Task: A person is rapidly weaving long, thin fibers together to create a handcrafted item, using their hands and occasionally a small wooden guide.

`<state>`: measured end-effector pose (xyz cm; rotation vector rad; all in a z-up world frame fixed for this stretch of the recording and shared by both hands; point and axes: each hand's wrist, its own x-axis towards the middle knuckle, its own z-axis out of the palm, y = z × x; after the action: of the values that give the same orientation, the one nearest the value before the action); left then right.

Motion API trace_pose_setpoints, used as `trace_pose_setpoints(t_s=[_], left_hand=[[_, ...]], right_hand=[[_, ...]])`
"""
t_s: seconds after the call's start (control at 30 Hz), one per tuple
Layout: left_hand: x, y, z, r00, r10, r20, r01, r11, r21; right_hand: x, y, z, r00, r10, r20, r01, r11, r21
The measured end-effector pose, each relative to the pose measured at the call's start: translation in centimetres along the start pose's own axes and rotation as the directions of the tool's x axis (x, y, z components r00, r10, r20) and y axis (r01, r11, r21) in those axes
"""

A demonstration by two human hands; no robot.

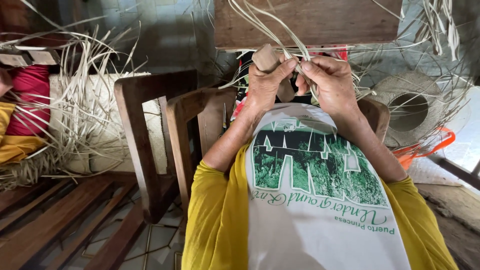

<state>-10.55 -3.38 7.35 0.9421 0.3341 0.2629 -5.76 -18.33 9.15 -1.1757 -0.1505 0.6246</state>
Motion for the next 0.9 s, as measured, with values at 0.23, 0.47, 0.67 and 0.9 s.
trace_pose_setpoints(t_s=[0.23,0.47,0.67,0.9], left_hand=[[0.2,-0.6,-0.7,0.997,0.058,-0.046,-0.055,0.996,0.064],[0.2,-0.8,-3.0,0.999,0.016,-0.048,-0.009,0.991,0.132],[0.9,-1.4,-4.2,0.977,0.152,-0.146,-0.137,0.985,0.110],[2.3,-0.8,-5.1,0.980,0.121,-0.160,-0.116,0.992,0.040]], right_hand=[[-0.1,-0.8,0.4,0.999,0.021,0.035,-0.012,0.969,-0.245],[0.5,1.5,2.2,0.987,-0.161,0.028,0.159,0.908,-0.388],[1.6,3.9,3.2,0.978,-0.196,-0.069,0.167,0.938,-0.304],[2.9,4.9,4.3,0.970,-0.221,-0.105,0.178,0.930,-0.321]])
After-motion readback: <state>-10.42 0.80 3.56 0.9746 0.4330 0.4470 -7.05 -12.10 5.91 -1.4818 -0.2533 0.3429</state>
